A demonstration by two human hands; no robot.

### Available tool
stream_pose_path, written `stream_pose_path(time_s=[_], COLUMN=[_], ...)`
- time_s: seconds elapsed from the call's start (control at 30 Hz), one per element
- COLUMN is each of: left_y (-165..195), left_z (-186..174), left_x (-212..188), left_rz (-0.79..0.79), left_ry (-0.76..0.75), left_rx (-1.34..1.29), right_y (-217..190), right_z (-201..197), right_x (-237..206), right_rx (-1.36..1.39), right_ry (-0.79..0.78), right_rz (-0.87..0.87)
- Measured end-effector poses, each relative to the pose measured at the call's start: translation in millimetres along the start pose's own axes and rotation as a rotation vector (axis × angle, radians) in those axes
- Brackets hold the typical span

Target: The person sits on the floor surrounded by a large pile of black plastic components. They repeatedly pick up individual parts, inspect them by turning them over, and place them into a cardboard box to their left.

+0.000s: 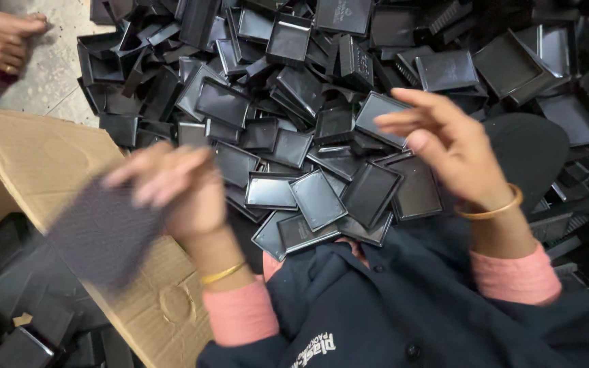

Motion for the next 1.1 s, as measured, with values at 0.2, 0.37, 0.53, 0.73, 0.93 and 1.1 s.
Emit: stream_pose_path(time_s=[0.2, 0.37, 0.53, 0.73, 0.93, 1.1], left_y=[7, -55, -41, -56, -85, -95], left_z=[-21, -104, -101, -70, -84, -98], left_x=[-9, 21, 42, 36, 2, -13], left_rz=[0.065, -0.592, -0.982, -0.443, -0.137, -0.152], left_ry=[0.114, -0.554, -0.533, -0.222, 0.350, 0.480], left_rx=[1.341, 2.719, 2.690, 1.989, 0.868, 0.883], right_y=[41, 100, 110, 111, 125, 120], right_z=[-37, -43, -55, -46, -28, 2], right_x=[-8, 6, 4, 5, 27, 76], right_rx=[-0.686, -1.284, -1.063, -1.123, -1.111, -1.090], right_ry=[0.164, -0.021, 0.106, 0.048, 0.012, -0.206], right_rz=[0.117, -0.054, 0.171, -0.037, -0.143, -0.252])
Point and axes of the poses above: each hand's wrist, its own x-axis towards the middle knuckle, its own z-axis out of the palm, y = z × x, the point moved 1 cm from there along x, towards the middle knuckle, and after that the axes turned 13 degrees about x, right-handed, at the moved point
